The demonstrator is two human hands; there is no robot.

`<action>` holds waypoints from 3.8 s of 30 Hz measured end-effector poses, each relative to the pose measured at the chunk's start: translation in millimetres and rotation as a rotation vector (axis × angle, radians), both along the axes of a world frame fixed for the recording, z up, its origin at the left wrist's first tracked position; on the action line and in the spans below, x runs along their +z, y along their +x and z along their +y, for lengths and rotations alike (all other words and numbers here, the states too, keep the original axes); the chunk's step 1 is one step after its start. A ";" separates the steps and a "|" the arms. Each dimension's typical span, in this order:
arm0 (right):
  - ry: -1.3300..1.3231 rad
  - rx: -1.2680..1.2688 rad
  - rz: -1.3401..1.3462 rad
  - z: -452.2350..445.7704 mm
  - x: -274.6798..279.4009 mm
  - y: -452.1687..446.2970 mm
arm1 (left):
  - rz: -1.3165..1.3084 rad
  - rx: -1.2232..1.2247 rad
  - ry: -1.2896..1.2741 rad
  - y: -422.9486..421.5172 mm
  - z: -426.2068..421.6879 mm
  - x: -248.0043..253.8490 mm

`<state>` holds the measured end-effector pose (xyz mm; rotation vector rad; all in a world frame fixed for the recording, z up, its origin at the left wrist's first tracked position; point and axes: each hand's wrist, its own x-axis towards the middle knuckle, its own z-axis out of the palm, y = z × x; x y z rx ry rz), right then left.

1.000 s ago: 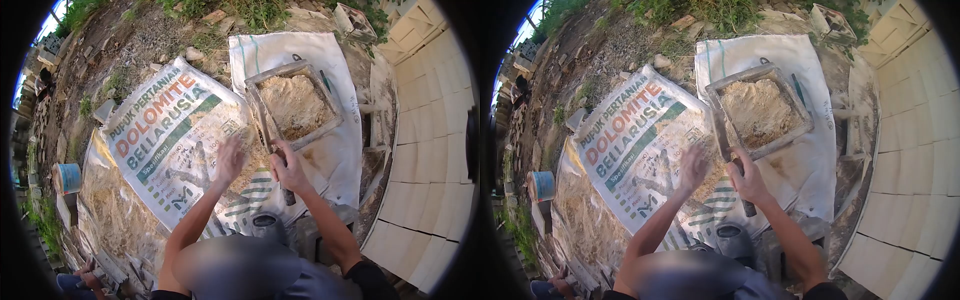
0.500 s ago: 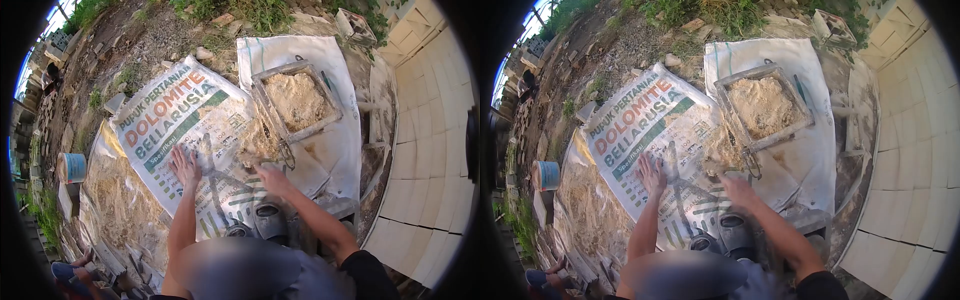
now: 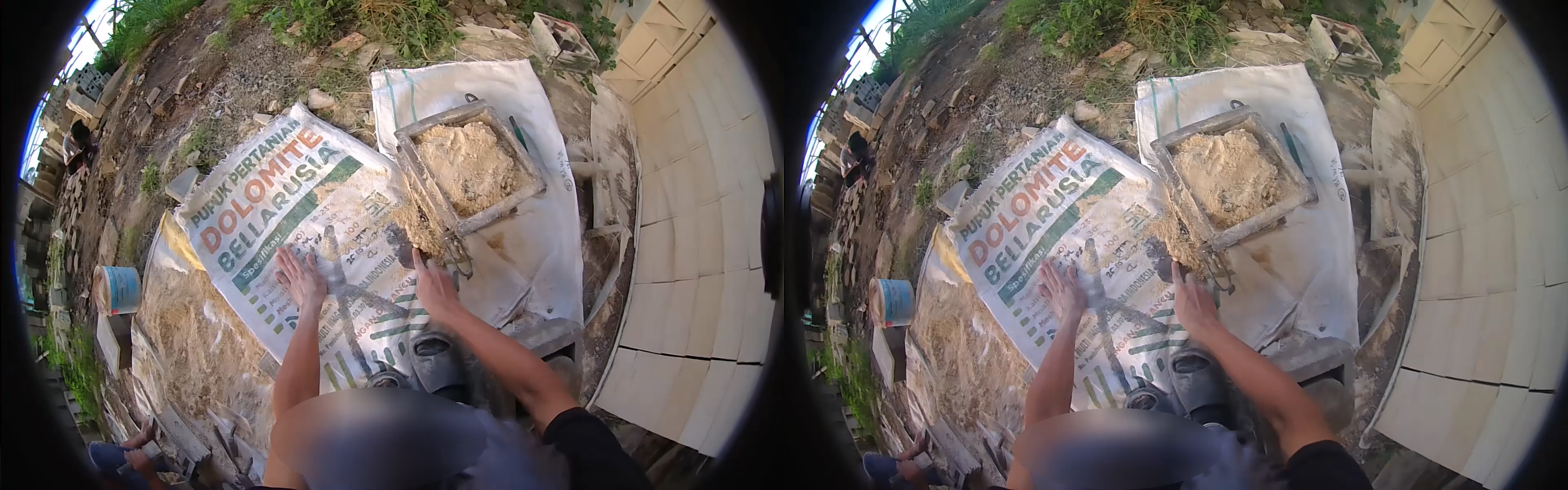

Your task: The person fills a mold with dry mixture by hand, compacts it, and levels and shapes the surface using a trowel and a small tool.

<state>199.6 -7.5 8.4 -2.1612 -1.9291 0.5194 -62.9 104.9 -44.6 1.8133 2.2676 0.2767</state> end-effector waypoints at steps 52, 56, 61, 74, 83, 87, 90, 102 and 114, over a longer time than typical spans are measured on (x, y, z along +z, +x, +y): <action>0.088 -0.005 0.284 55.8 98.2 -21.4 | -0.249 -0.193 0.375 6.0 -52.4 92.0; -0.105 0.186 0.734 48.3 90.6 -143.6 | -0.044 0.307 0.402 -103.0 -137.4 75.4; -0.527 0.579 0.590 53.7 91.9 -222.9 | 0.104 0.762 0.095 -126.7 -225.8 47.5; -0.313 0.662 0.536 98.3 48.5 -282.8 | -0.670 0.929 0.124 -151.4 -209.4 68.8; -0.303 0.745 0.436 201.8 29.7 -406.1 | -0.412 0.742 0.191 -218.6 -164.1 107.3; -0.123 0.733 0.386 230.7 21.4 -480.4 | -0.056 0.552 0.074 -191.8 -180.0 66.2; 0.007 0.789 0.254 255.8 -7.6 -536.4 | 0.030 0.620 -0.006 -182.3 -203.2 46.3; 0.082 1.337 0.070 254.3 -6.2 -498.2 | 0.094 0.963 -0.115 -207.6 -319.9 67.2; 0.155 1.367 0.007 183.7 23.7 -498.6 | -0.135 0.712 0.229 -151.3 -303.3 50.4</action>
